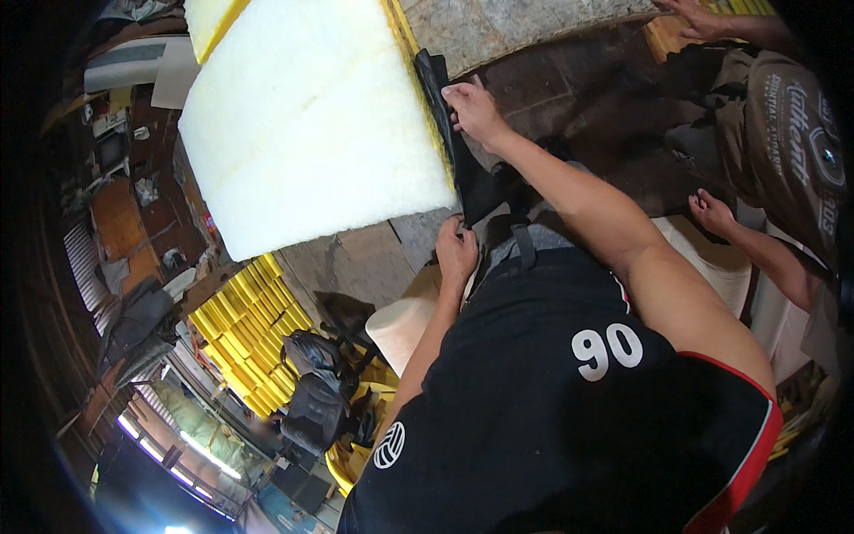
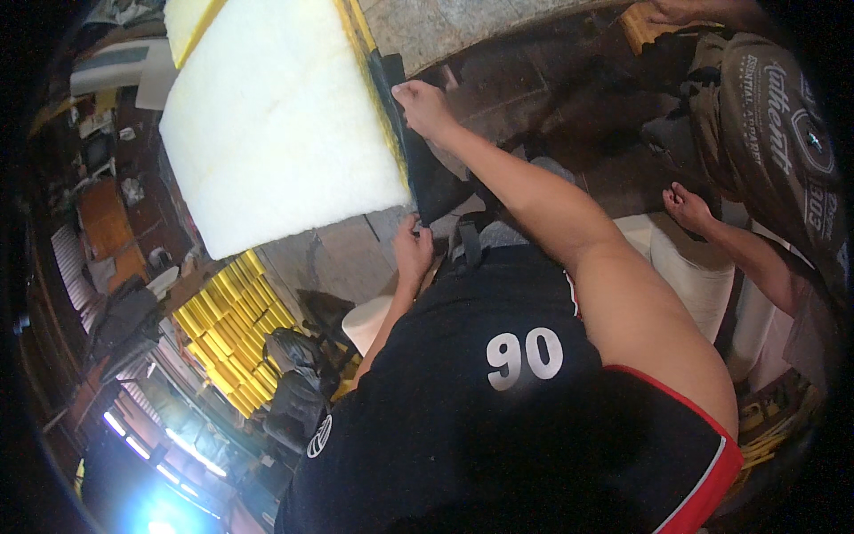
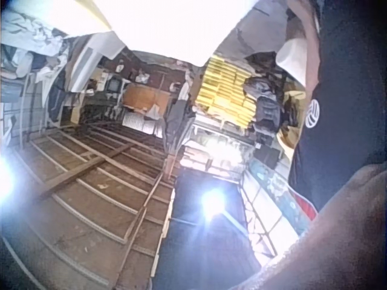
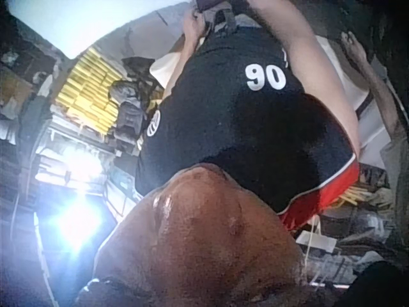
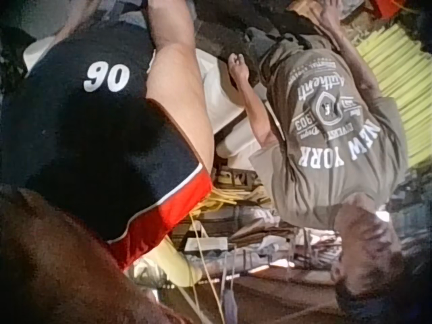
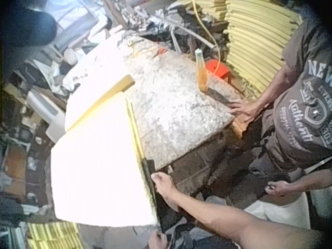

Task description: The person applies adhesive from a bottle to the edges of a large white foam cushion and then presses a black fabric strip onto the glued edge. The person repeats this process on multiple foam pieces, handling the foam and fabric by hand in a workshop environment.

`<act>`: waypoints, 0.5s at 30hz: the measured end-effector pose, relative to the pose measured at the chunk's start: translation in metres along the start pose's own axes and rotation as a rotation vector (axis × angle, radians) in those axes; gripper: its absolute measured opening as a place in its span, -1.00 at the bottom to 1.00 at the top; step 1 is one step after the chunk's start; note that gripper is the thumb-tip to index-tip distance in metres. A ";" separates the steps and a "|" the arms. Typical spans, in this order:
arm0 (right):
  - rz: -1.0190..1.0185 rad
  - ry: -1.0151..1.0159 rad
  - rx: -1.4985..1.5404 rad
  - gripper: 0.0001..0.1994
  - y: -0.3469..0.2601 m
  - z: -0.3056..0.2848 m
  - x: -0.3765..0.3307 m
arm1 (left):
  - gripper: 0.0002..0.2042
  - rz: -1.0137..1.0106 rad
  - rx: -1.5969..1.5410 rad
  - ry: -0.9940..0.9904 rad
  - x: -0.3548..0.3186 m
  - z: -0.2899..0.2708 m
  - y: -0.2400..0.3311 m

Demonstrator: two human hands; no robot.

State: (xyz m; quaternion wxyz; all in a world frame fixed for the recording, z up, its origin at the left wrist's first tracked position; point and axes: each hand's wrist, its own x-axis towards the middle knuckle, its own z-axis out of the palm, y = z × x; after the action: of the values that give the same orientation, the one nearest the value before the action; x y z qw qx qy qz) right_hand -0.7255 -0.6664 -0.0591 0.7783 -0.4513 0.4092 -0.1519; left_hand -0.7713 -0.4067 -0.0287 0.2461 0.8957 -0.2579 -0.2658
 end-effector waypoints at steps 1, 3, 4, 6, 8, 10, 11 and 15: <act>0.020 -0.034 0.022 -0.72 -0.004 -0.001 -0.005 | -0.75 -0.005 -0.029 0.022 -0.001 0.001 0.000; 0.055 -0.096 0.072 -0.73 -0.008 -0.005 -0.012 | -0.76 0.025 -0.078 0.084 0.000 -0.002 0.014; 0.064 -0.124 0.051 -0.74 -0.008 -0.007 -0.016 | -0.76 0.055 -0.100 0.126 -0.001 -0.004 0.021; 0.078 -0.182 0.008 -0.76 -0.008 -0.010 -0.020 | -0.73 -0.064 -0.113 0.075 -0.004 -0.009 0.031; 0.084 -0.229 0.017 -0.76 -0.004 -0.011 -0.022 | -0.72 -0.083 -0.152 0.067 -0.008 -0.010 0.032; 0.077 -0.256 0.001 -0.75 0.000 -0.012 -0.024 | -0.72 -0.002 -0.215 0.101 -0.011 -0.006 0.029; 0.069 -0.261 -0.020 -0.75 0.001 -0.013 -0.025 | -0.74 -0.018 -0.242 0.101 -0.013 -0.006 0.029; 0.038 -0.260 -0.092 -0.75 0.005 -0.012 -0.025 | -0.75 -0.003 -0.195 0.150 -0.018 -0.002 0.033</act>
State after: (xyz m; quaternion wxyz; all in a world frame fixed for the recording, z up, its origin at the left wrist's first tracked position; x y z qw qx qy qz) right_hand -0.7509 -0.6558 -0.0536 0.8060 -0.4946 0.3198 -0.0582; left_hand -0.7947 -0.4204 -0.0018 0.3503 0.8853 -0.2101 -0.2221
